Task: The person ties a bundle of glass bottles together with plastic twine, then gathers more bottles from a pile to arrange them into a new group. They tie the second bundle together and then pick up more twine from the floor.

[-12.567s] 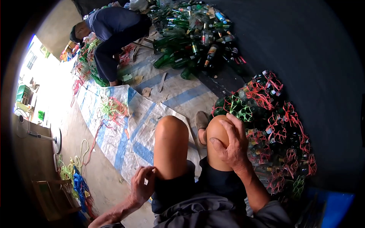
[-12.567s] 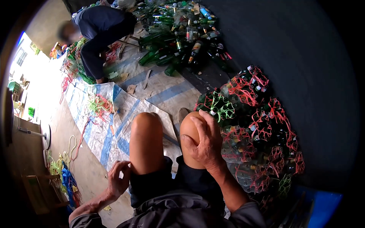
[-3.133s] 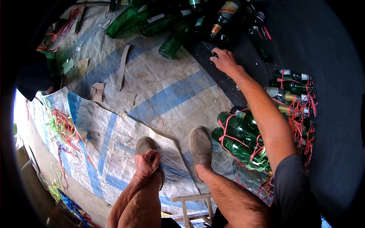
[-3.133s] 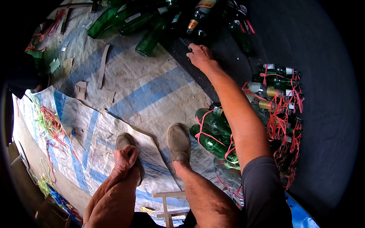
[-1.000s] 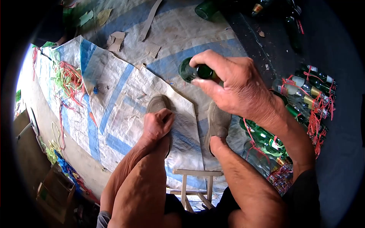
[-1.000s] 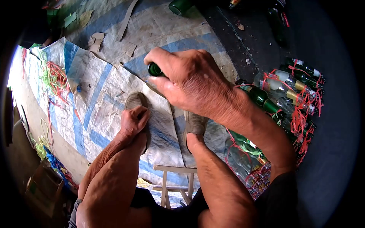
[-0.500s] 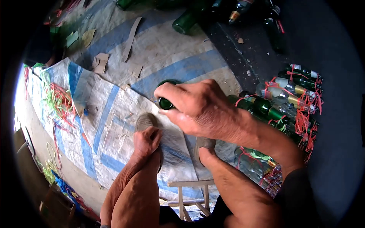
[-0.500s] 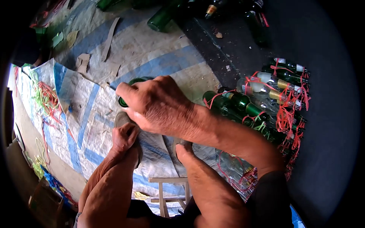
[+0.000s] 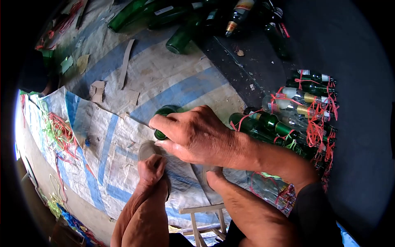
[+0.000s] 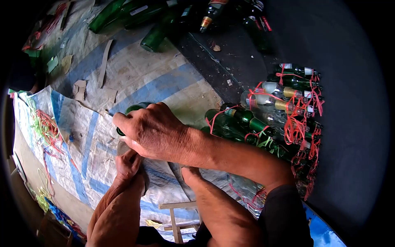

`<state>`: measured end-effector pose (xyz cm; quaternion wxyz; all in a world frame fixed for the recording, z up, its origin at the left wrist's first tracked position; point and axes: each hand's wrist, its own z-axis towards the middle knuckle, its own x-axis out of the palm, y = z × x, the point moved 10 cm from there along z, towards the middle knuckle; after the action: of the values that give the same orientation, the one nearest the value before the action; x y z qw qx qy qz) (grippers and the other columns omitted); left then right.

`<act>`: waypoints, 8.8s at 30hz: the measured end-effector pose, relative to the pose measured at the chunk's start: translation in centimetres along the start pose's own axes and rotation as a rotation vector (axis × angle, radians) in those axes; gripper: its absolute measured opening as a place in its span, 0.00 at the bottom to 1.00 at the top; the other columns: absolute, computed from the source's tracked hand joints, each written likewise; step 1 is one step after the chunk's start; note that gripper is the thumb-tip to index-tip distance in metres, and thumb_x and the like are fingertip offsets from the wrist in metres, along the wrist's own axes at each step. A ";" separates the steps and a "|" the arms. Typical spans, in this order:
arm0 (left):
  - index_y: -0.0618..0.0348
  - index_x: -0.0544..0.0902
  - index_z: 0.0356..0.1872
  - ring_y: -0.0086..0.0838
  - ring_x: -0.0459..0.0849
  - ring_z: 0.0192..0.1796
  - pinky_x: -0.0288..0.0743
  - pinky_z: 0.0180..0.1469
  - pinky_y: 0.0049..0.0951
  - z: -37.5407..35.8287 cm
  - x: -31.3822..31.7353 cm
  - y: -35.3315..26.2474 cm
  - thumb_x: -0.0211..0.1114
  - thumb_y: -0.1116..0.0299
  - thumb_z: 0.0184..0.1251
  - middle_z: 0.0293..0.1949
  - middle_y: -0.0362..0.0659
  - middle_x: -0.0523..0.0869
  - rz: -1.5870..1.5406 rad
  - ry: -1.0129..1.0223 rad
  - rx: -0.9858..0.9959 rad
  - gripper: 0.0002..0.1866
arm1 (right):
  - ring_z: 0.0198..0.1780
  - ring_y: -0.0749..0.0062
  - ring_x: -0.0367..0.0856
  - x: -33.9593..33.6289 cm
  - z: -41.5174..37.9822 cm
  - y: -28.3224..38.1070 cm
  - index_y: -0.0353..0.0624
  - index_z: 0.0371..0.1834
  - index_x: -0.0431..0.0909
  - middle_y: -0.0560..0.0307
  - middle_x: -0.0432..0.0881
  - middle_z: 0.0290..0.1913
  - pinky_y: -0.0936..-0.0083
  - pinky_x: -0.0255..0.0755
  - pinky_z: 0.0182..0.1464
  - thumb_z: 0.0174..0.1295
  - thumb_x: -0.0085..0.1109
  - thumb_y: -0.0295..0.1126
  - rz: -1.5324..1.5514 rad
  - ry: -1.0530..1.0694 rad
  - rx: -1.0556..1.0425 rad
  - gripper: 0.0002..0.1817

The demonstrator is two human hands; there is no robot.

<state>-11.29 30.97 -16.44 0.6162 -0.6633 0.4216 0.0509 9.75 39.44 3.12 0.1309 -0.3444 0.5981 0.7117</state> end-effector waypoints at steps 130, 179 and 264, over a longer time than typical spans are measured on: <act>0.56 0.91 0.37 0.47 0.92 0.28 0.85 0.33 0.41 0.0 0.1 0.6 0.77 0.65 0.70 0.27 0.50 0.91 0.014 0.045 -0.047 0.07 | 0.44 0.57 0.93 -8.2 -0.9 -11.0 0.40 0.47 0.85 0.49 0.89 0.43 0.65 0.84 0.48 0.52 0.80 0.32 -0.098 -0.100 0.148 0.20; 0.56 0.91 0.38 0.45 0.93 0.29 0.85 0.33 0.38 -0.1 0.6 1.6 0.77 0.65 0.70 0.28 0.49 0.92 -0.027 0.063 -0.079 0.06 | 0.40 0.47 0.89 -2.9 -2.2 -6.2 0.43 0.47 0.85 0.53 0.82 0.41 0.59 0.81 0.40 0.53 0.77 0.25 -0.121 -0.028 -0.058 0.17; 0.56 0.90 0.36 0.45 0.91 0.26 0.84 0.31 0.39 0.0 0.1 1.0 0.78 0.67 0.69 0.23 0.50 0.88 -0.031 0.049 -0.066 0.06 | 0.35 0.63 0.84 -17.4 -5.9 -29.0 0.46 0.51 0.88 0.54 0.85 0.33 0.64 0.81 0.42 0.74 0.57 0.33 -0.225 -0.309 0.724 0.11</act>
<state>-11.85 31.00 -17.25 0.5842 -0.6908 0.4242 0.0388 41.74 45.03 -8.02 0.4091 -0.2284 0.7417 0.4799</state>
